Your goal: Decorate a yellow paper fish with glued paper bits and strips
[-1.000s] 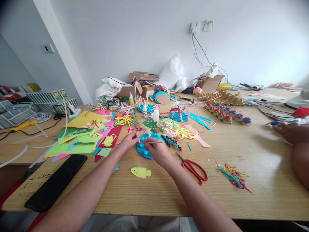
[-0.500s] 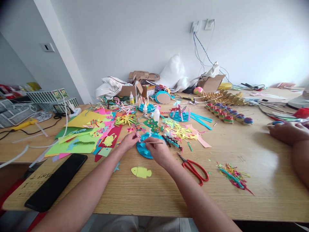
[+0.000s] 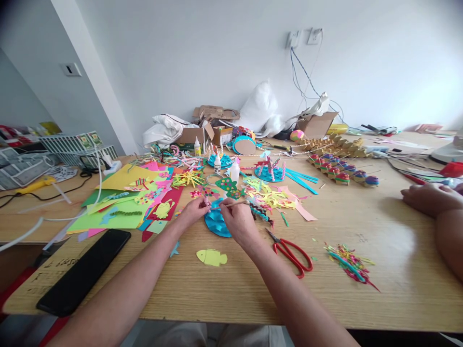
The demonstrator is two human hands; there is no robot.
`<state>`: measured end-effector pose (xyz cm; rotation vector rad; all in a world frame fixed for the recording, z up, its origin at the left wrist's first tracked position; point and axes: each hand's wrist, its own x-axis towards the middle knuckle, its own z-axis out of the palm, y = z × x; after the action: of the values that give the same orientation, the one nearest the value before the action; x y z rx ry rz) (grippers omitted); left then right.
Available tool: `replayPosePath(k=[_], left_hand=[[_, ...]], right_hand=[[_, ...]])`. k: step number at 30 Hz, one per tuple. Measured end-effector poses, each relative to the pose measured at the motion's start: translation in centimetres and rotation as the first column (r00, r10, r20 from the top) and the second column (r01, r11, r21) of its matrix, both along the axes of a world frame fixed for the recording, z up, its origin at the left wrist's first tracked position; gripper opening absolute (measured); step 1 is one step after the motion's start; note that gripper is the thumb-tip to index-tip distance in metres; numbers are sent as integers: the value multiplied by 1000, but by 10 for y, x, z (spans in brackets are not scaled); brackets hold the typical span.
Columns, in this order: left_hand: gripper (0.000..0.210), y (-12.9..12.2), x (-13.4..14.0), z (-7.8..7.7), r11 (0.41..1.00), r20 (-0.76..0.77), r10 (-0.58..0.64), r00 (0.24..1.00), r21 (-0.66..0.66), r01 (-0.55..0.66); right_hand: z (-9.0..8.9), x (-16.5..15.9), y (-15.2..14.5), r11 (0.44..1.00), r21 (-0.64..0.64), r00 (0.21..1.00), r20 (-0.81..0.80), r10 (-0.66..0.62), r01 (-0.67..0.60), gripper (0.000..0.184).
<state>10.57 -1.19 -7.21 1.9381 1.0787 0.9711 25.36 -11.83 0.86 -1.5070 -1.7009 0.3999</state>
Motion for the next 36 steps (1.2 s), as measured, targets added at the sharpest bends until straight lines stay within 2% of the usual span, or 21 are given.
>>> replayPosePath(k=[5,10,15,20,28,36], left_hand=[[11,-3,0,5,1000,-16,2,1000,1,-2],[8,-9,-3,14,1000,-76,13,997,5,-12],[4,-13,-5,22,1000,-153,16,988,18,-13],[4,-13,-5,27,999,-214,19,977,32,-12],[6,-16,-5,30,999,-278,22,960,52,-8],[5,-13,-6,29,999,-275,-4,961,46,17]], right_hand=[[6,-4,-13,1000,13,997,78,21,-22,21],[12,7,-36,998,67,991,136,2,-12,21],[12,25,-62,992,101,987,137,-85,71,19],[13,27,-73,992,110,987,142,-79,64,20],[8,12,-52,999,35,999,-8,41,-41,19],[3,-1,-22,997,-3,997,-30,76,-76,20]])
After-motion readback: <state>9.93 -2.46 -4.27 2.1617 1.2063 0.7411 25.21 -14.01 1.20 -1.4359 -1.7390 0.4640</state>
